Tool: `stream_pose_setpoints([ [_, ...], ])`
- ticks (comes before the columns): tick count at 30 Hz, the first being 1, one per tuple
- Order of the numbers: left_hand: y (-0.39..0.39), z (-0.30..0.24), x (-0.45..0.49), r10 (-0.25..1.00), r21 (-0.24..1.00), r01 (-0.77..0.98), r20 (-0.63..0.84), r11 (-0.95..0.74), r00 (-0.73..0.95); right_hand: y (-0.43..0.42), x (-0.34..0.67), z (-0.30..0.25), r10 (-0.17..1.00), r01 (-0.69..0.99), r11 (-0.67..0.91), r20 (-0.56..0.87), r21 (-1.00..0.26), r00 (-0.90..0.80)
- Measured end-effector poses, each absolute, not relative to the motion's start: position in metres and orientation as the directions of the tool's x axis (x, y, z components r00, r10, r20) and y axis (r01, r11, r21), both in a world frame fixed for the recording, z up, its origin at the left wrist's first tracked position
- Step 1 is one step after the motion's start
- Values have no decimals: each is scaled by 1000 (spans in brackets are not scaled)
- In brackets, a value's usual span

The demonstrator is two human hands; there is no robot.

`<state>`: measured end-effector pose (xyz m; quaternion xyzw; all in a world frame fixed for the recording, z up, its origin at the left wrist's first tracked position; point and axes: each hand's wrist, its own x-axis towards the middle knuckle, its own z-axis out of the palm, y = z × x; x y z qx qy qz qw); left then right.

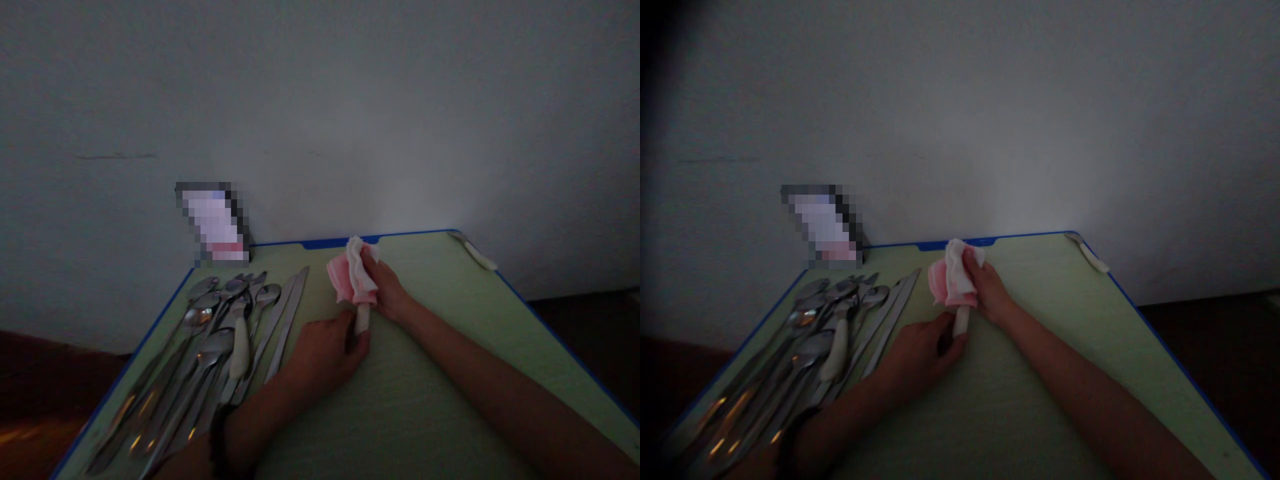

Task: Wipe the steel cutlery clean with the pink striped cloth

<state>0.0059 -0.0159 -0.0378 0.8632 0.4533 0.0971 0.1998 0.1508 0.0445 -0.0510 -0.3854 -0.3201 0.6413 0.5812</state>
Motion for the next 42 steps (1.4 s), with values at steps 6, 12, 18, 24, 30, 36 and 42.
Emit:
stream_pose_setpoints([
  [6,-15,-38,5,821,451,728,18,-516,571,48,150,-51,982,-616,-187,-170,-766,-87],
  [12,-15,-37,5,821,493,713,7,-499,570,47,152,-61,994,-462,-77,-35,-884,-100],
  [18,-15,-36,4,816,466,729,-22,-502,577,49,153,-69,995,-236,98,88,-967,54],
  [24,-14,-35,3,807,495,706,-17,-506,590,42,153,-60,974,-19,134,128,-991,186],
  [30,-13,-34,1,799,548,674,-18,-495,602,40,155,-57,956,102,140,162,-985,247],
  [36,-13,-32,1,810,557,679,-20,-478,586,47,159,-63,959,66,191,200,-979,201],
  [42,-13,-31,2,812,543,695,-40,-472,583,47,157,-62,959,8,162,160,-987,234],
])
